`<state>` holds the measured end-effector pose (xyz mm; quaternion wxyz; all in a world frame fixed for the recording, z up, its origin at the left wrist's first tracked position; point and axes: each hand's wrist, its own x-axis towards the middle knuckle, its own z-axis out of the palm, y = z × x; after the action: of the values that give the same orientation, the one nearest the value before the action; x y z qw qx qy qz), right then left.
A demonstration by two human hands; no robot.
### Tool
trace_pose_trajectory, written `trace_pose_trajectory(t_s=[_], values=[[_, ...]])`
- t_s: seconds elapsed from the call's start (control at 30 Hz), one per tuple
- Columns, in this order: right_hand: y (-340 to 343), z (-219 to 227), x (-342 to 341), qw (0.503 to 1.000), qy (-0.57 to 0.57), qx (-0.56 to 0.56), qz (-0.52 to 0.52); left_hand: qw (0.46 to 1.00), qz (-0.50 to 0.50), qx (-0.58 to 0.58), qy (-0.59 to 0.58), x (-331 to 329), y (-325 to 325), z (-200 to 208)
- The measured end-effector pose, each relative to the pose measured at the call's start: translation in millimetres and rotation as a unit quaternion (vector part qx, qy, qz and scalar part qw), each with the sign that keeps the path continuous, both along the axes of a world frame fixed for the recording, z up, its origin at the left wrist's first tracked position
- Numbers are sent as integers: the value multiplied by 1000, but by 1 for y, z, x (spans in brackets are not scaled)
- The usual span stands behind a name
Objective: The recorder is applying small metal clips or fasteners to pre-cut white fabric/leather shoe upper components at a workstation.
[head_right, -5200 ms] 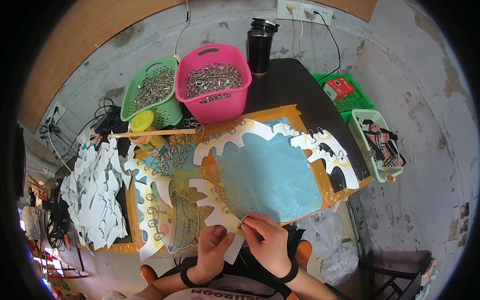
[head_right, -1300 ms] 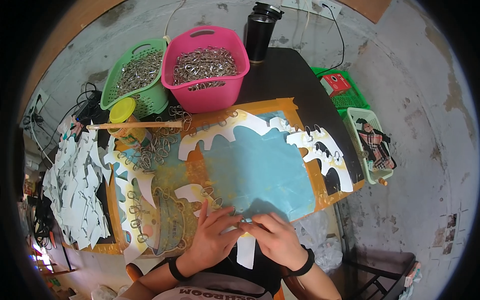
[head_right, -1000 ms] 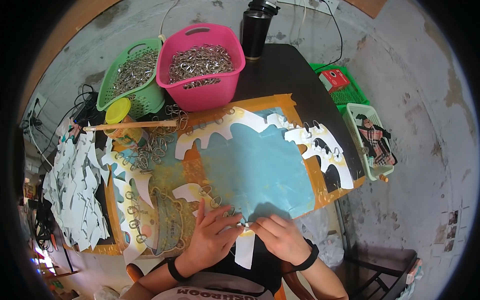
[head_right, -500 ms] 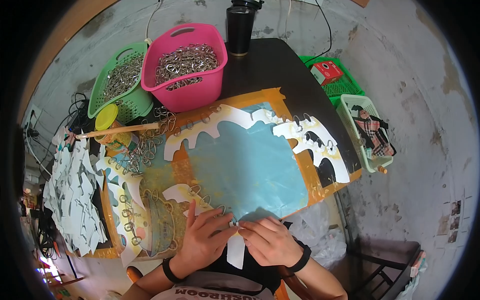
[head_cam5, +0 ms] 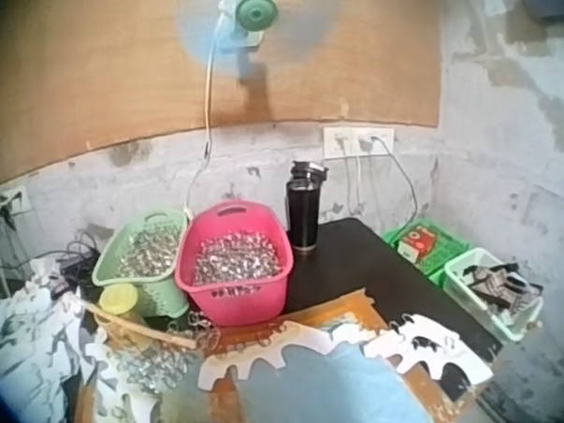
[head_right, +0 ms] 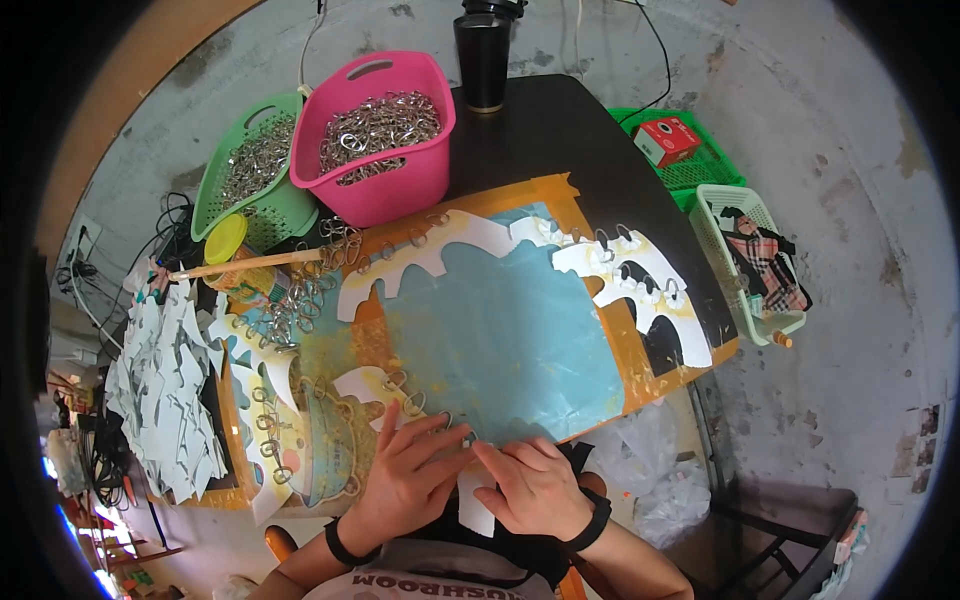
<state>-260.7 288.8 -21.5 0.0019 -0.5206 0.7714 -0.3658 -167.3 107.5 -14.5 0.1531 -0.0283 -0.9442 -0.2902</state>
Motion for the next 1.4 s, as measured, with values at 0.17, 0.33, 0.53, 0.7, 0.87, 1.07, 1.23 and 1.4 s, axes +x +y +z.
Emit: trace_pose_trajectory(t_s=[0.17, 0.33, 0.53, 0.7, 0.87, 1.07, 1.23, 1.4], values=[[3, -2, 2, 1000, -9, -5, -16, 999, 4, 36, -36, 16, -5, 39], [2, -3, 2, 999, 4, -41, -14, 996, -33, -64, -51, 9, -10, 74], [4, -8, 4, 997, -5, -68, -25, 972, -196, -118, -55, -29, -14, 48], [5, -16, 5, 992, -20, -117, -38, 960, -246, -122, -63, -33, -18, 34], [6, -18, 4, 992, -25, -117, -35, 969, -227, -90, -45, -39, -19, 37], [4, -13, 7, 998, 29, -56, -27, 968, -236, -79, -15, -33, -22, 38], [3, -12, 8, 998, 26, -53, -29, 957, -277, -75, -46, -41, -35, 40], [-11, -6, 4, 996, 5, -61, -59, 960, -267, -71, -43, -39, -38, 32]])
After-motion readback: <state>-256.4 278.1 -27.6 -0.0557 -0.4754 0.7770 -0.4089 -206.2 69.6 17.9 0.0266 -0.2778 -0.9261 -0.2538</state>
